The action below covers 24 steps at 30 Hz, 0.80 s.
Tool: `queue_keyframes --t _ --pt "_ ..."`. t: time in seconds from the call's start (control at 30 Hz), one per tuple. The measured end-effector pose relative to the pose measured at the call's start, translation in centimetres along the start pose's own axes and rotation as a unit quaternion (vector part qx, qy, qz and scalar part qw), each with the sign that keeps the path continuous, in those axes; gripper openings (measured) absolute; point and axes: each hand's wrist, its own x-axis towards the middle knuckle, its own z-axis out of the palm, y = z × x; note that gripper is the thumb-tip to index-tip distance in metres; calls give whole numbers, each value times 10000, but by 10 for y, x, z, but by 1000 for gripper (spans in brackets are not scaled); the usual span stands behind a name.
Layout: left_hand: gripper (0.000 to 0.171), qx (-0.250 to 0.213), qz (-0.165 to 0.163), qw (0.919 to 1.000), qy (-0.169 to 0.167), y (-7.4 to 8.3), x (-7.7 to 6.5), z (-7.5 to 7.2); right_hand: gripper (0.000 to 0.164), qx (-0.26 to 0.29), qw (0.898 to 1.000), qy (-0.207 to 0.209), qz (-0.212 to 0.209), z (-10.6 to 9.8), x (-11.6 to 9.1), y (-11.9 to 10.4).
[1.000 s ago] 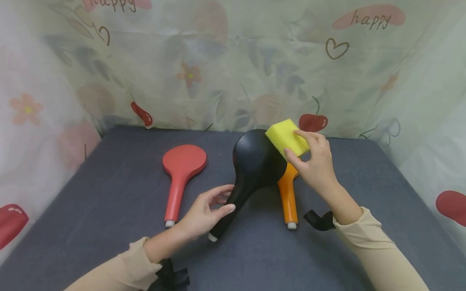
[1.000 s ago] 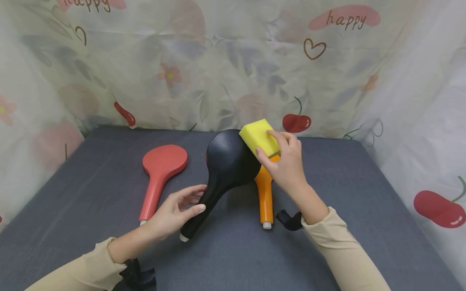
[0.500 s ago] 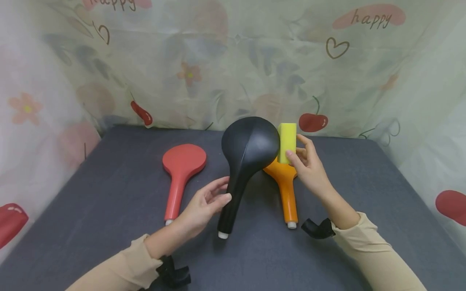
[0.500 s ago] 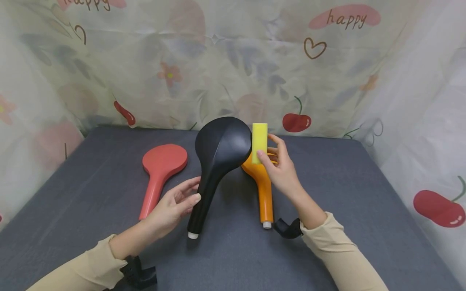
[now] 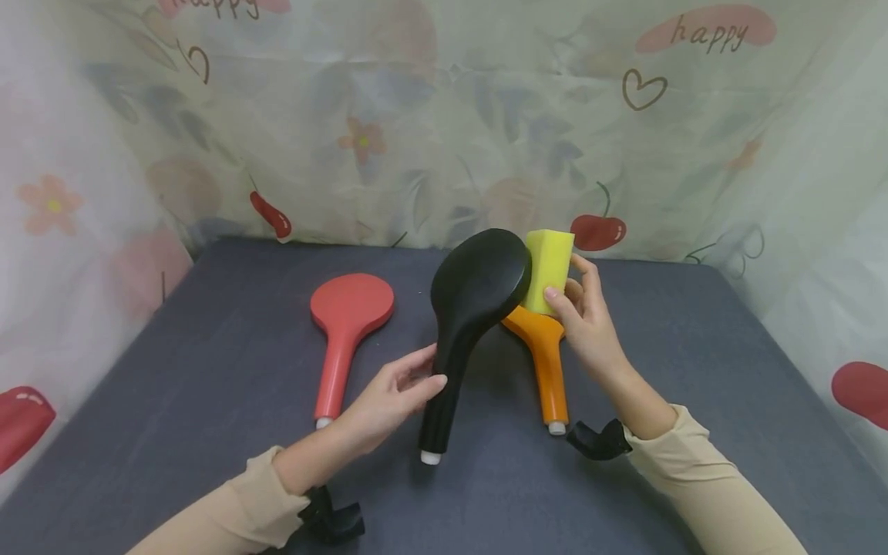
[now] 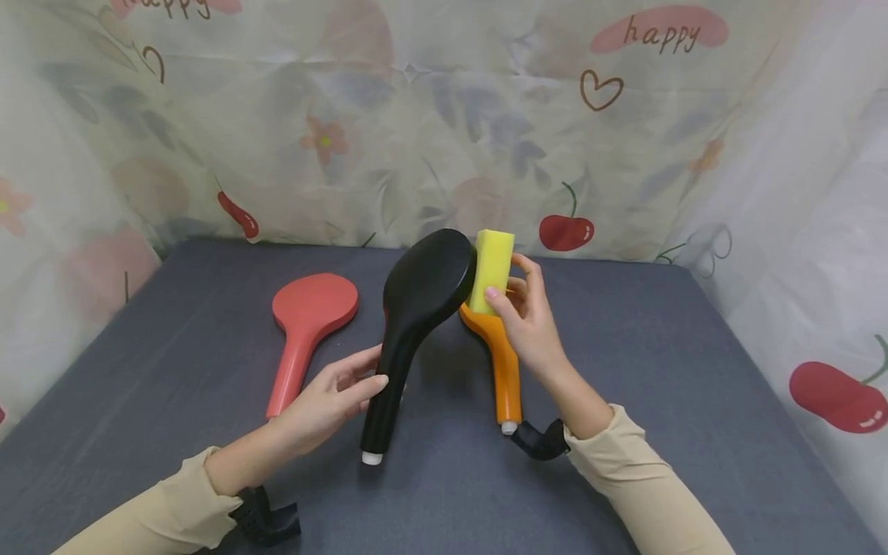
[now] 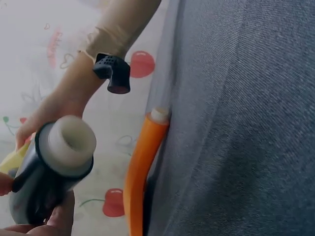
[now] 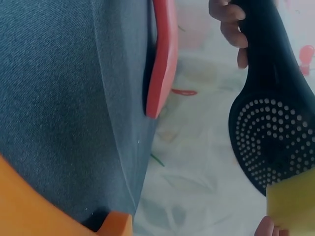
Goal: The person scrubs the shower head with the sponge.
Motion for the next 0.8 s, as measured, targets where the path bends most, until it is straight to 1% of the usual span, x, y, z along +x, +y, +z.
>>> queue_keyframes --t 0.1,0.2,0.27,0.53,0.63,0.73,0.8 --pt "63 -24 52 9999 -89 0 1 1 46 28 10000 45 -30 2 0 -2" --pt "65 -100 38 9998 -179 0 1 1 46 -23 10000 59 -1 3 -1 -3" --pt "65 -145 -27 9997 -204 0 1 2 47 -78 9999 63 -7 4 -1 -4" --pt "64 -12 -226 9989 -412 -2 1 5 51 -256 9993 81 -265 12 -2 -6" --pt "64 -17 -298 9986 -433 -3 3 5 53 -227 9986 113 -470 16 -3 -7" --pt "64 0 -245 9984 -513 -5 4 5 57 -253 9964 65 -808 21 -5 -8" --pt "64 -44 -189 9979 -625 -6 5 6 60 -375 9937 -29 -1055 25 -5 -8"
